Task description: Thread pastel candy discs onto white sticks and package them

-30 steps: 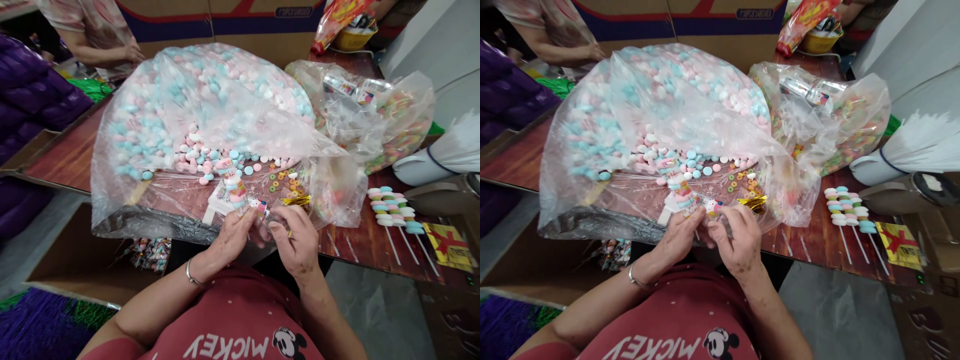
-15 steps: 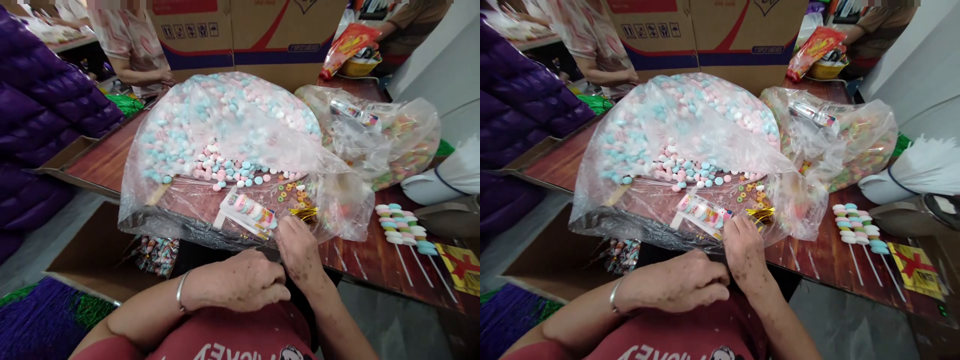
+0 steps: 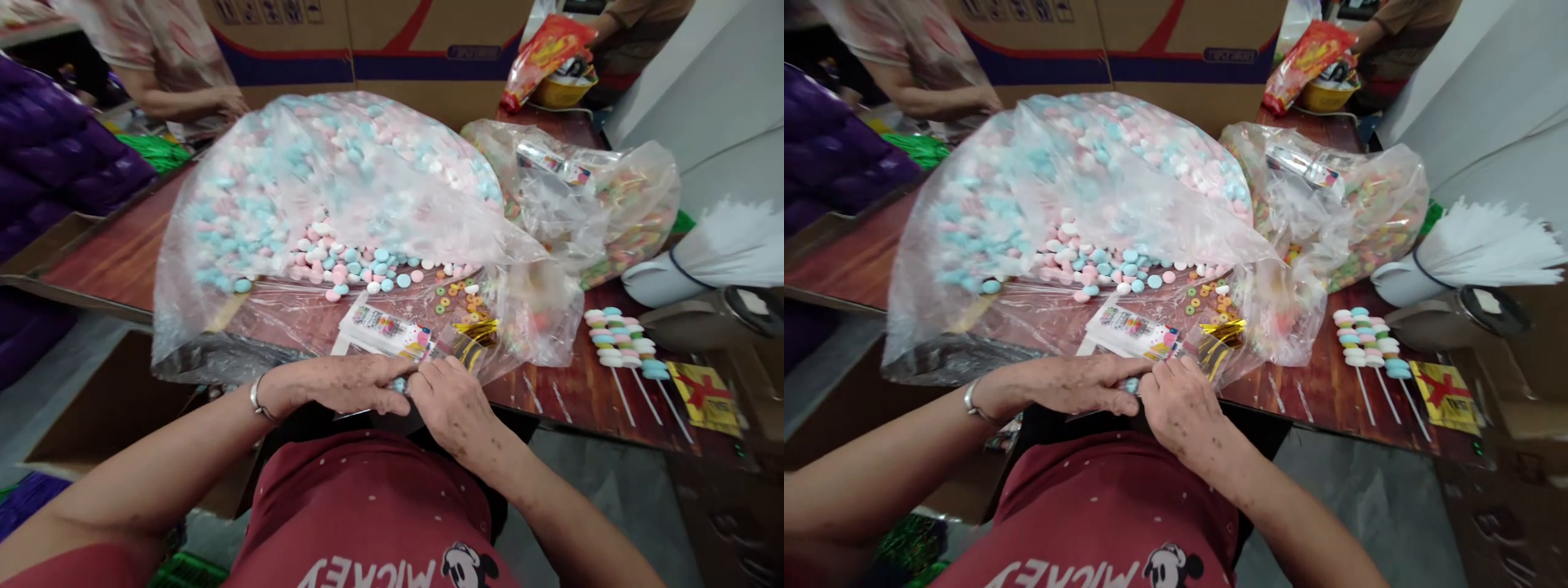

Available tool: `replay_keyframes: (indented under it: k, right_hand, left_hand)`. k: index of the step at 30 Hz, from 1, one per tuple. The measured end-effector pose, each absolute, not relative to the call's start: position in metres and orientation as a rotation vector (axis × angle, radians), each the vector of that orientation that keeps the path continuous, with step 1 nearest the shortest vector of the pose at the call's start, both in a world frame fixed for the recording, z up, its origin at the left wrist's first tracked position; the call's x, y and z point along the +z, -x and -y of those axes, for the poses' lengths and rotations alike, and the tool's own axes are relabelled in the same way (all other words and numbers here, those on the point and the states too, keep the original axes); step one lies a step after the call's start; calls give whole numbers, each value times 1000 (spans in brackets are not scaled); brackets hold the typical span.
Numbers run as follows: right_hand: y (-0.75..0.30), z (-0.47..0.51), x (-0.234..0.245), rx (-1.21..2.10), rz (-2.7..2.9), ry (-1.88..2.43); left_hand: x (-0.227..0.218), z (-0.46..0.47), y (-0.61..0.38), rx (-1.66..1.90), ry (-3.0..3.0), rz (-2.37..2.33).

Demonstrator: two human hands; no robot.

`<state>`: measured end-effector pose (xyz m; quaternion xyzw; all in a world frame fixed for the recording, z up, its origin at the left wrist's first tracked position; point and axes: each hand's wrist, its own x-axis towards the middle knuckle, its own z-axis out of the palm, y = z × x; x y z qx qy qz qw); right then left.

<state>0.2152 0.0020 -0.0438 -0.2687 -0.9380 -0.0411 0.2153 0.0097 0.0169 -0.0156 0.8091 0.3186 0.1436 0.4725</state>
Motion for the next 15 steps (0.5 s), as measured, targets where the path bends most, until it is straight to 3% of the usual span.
replay_keyframes:
  k: [7,11,15]
  right_hand:
    - [-227,-3,-41,469,2885,966]
    - [-234,-10,-34,1133,2659,1126]
    - [-240,-14,-28,1838,2085,1103]
  left_hand:
    - [-32,-2,-25,272,-2415,-822]
    - [-32,10,-38,221,-2861,-1020]
    - [-31,10,-40,541,-3028,-922]
